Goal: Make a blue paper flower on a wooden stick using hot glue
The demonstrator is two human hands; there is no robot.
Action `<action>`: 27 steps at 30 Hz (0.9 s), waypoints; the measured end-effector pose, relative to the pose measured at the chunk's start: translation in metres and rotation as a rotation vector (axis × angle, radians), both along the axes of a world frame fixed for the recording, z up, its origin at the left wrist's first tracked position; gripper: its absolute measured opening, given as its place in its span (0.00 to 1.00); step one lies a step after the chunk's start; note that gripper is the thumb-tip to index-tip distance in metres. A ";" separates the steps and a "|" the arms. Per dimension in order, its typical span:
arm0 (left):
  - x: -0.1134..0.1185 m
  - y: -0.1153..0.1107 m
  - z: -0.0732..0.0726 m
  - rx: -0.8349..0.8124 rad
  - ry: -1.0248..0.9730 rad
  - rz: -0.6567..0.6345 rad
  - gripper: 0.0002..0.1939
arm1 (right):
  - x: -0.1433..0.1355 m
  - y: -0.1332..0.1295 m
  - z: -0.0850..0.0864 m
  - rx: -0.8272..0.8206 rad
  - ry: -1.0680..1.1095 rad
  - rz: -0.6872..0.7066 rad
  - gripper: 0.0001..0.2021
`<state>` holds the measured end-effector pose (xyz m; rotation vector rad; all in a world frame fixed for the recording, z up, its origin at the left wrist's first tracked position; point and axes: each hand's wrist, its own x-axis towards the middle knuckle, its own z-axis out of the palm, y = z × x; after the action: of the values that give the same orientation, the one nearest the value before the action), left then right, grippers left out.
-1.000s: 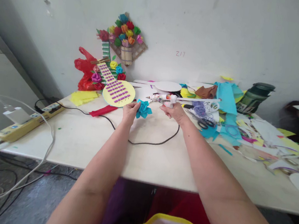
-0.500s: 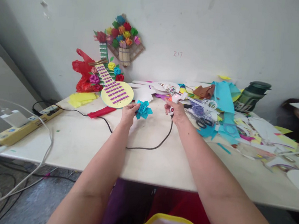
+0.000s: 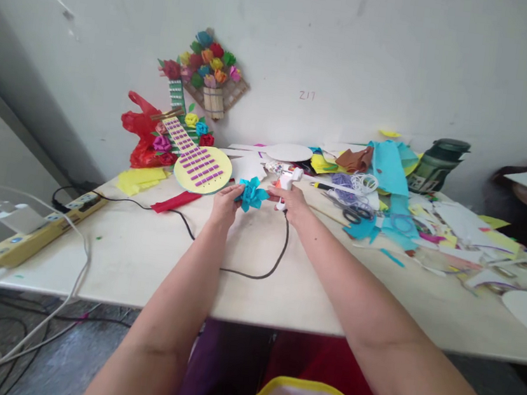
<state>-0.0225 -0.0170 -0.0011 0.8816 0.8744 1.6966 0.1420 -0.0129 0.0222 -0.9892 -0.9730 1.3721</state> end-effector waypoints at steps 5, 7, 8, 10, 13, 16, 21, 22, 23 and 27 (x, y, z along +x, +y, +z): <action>0.002 0.002 -0.002 0.003 -0.069 -0.044 0.12 | -0.009 -0.002 -0.002 0.002 0.003 -0.043 0.13; 0.004 0.002 -0.002 0.009 -0.061 -0.092 0.12 | -0.010 -0.003 -0.002 0.001 -0.013 -0.089 0.13; 0.004 0.001 -0.002 0.005 -0.052 -0.117 0.11 | -0.009 -0.003 -0.001 0.002 -0.021 -0.107 0.13; 0.006 -0.001 -0.001 -0.010 -0.034 -0.163 0.11 | -0.007 -0.003 0.000 0.005 -0.038 -0.137 0.13; 0.007 -0.003 0.001 -0.034 -0.013 -0.207 0.12 | -0.003 -0.002 0.001 0.025 -0.078 -0.164 0.14; 0.006 -0.003 0.001 -0.062 0.024 -0.225 0.13 | 0.000 0.000 0.000 0.049 -0.127 -0.179 0.15; 0.002 -0.002 -0.004 -0.066 0.077 -0.225 0.16 | 0.001 0.002 -0.003 0.062 -0.176 -0.174 0.15; 0.002 -0.001 -0.005 -0.064 0.077 -0.235 0.16 | 0.001 0.003 -0.004 0.067 -0.179 -0.172 0.15; 0.001 -0.001 -0.006 -0.066 0.075 -0.247 0.16 | 0.000 0.003 -0.004 0.073 -0.180 -0.171 0.15; 0.000 -0.001 -0.006 -0.092 0.073 -0.272 0.15 | 0.000 0.005 -0.006 0.083 -0.179 -0.173 0.15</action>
<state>-0.0223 -0.0184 -0.0072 0.9587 0.8333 1.3870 0.1425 -0.0082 0.0157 -1.1197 -1.0425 1.1054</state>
